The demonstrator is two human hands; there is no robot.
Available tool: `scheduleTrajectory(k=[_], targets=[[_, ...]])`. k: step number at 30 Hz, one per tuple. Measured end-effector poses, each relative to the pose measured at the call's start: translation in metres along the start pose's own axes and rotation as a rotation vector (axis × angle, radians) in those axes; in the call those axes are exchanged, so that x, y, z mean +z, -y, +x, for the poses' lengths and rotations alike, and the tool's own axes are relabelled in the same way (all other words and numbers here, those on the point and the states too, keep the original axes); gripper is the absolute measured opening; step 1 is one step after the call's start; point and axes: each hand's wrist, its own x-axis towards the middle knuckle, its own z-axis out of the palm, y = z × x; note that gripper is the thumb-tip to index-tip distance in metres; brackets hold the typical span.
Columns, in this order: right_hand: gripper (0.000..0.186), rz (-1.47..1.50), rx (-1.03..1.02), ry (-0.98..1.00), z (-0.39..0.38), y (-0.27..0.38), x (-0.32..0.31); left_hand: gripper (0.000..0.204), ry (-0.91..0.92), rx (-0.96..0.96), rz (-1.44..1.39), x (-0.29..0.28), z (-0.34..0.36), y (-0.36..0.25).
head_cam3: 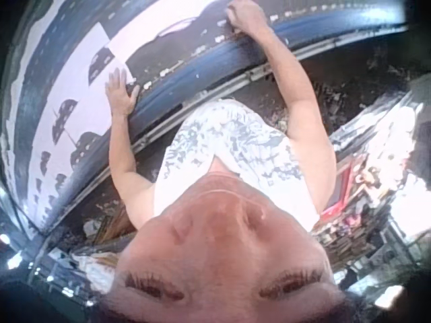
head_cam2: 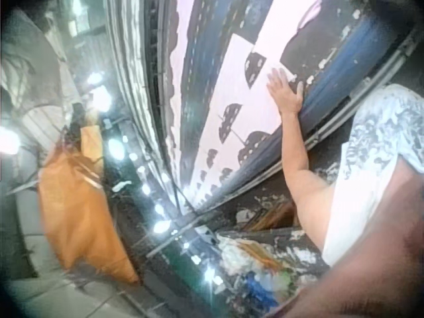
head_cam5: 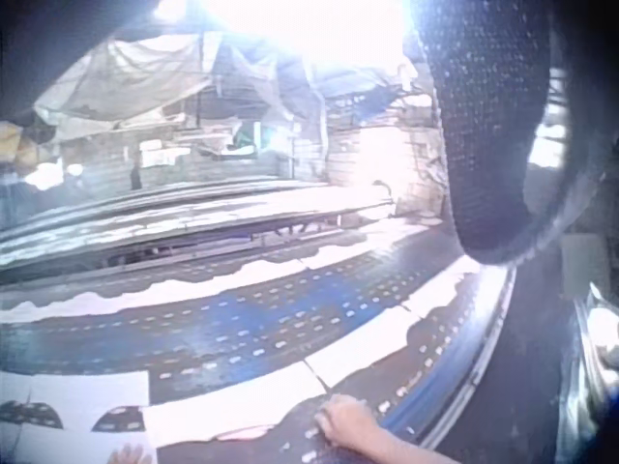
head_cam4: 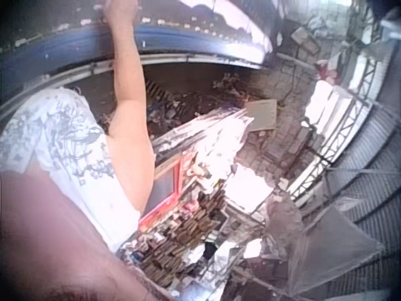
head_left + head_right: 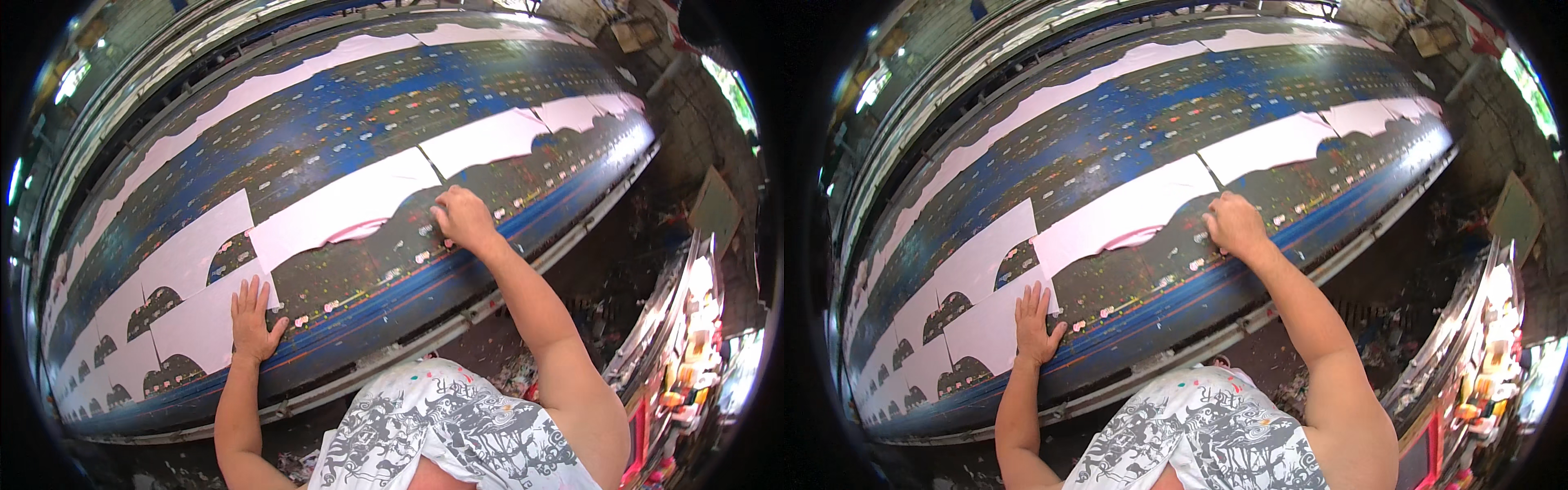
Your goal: The person repeatedly picks up pink fabric pieces and places them on a patterned surface, smoothing and adjusting them by hand. The person occasionally reaches upward to handle hanging items before returning to arrange more fabric pieces.
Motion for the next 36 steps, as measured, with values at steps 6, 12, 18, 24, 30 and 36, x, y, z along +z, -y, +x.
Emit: scheduleTrajectory(k=[6,12,18,24,30,36], targets=[[0.037,-0.26,0.346,0.174,0.126,-0.026,0.056,0.08,-0.164,0.044,-0.149,0.006,0.044,0.007],[0.039,-0.248,0.534,0.209,0.165,-0.009,0.069,0.045,-0.318,0.076,-0.213,0.018,0.133,0.016],[0.034,-0.181,0.463,0.264,0.164,-0.035,0.072,0.022,-0.446,0.057,-0.196,0.048,0.172,0.023],[0.018,0.289,0.023,0.151,0.13,-0.029,0.053,0.025,-0.431,0.031,-0.282,0.046,0.176,0.023],[0.01,1.275,0.0,0.323,0.056,0.01,-0.039,0.029,-0.503,0.071,-0.212,0.016,0.189,-0.009],[0.039,0.924,0.029,0.039,0.024,-0.035,-0.11,0.017,-0.521,0.064,-0.52,0.005,0.226,-0.021]])
